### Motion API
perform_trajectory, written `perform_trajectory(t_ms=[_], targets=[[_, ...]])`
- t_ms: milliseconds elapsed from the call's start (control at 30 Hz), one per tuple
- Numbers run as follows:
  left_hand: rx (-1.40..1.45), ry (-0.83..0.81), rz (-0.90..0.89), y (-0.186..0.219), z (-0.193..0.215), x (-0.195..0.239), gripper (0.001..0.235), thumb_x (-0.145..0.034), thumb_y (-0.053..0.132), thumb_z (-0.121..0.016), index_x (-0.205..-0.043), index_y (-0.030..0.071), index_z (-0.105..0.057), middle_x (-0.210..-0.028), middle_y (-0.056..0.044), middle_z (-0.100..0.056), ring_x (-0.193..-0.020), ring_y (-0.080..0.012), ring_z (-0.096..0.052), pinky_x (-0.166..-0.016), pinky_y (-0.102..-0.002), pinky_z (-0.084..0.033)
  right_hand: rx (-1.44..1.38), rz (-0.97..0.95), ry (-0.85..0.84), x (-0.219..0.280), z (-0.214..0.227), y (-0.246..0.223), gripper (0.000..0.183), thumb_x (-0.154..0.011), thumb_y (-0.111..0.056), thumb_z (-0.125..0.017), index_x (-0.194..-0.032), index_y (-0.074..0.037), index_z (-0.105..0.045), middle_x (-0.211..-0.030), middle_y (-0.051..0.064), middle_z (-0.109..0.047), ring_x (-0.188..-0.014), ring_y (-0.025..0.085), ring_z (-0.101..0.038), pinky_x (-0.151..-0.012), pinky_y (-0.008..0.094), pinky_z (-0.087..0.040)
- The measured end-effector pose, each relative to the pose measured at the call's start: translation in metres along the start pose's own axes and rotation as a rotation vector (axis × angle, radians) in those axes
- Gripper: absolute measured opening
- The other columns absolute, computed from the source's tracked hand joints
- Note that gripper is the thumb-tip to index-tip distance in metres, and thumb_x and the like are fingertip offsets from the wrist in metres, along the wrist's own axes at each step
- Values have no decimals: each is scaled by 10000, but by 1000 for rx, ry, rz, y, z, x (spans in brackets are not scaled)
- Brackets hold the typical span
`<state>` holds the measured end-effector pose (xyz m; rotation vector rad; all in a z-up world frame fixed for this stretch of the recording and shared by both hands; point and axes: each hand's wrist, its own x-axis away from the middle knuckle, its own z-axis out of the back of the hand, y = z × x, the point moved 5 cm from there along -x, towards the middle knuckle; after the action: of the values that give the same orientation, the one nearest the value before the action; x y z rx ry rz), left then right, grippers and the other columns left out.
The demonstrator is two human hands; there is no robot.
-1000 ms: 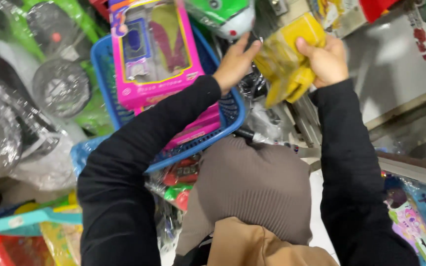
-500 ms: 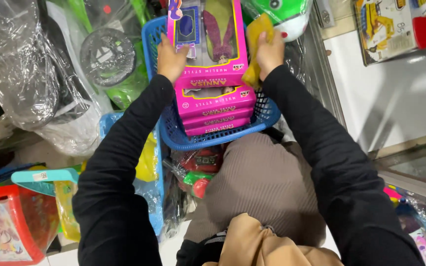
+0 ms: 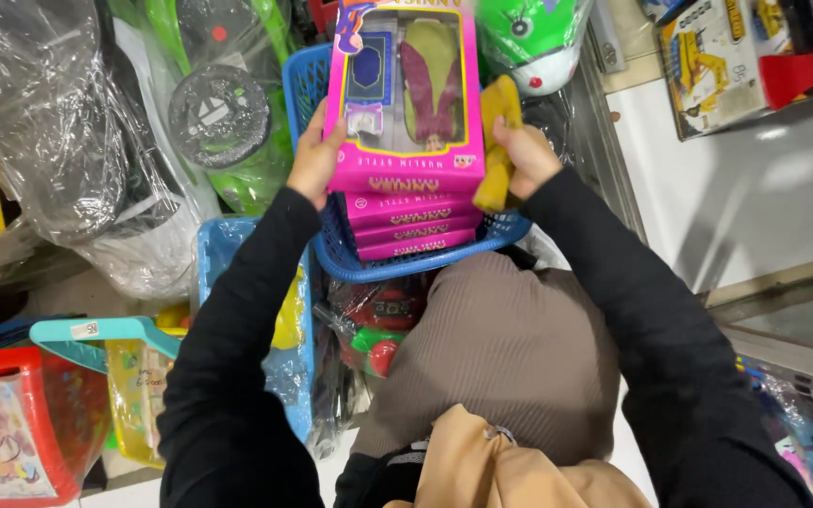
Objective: Cleaning and wiping down toy boxes and toy accessories in a store.
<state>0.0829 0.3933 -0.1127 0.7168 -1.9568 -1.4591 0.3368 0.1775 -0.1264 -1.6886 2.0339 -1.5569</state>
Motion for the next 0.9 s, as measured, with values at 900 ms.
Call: perform_trajectory(t_ms=[900], targets=[[-197,-231,-204,21,-185,331,625,-1042,65,-543,-1613,-27,-307,-1695,-138,-332,-1572,-214,-281,-1272,-335,-197,163,832,558,449,123,101,487,-1109,-164,-516,-1551,-14,-378,-1535,87,-494,-1400,214,-492,-1200,368,-369]])
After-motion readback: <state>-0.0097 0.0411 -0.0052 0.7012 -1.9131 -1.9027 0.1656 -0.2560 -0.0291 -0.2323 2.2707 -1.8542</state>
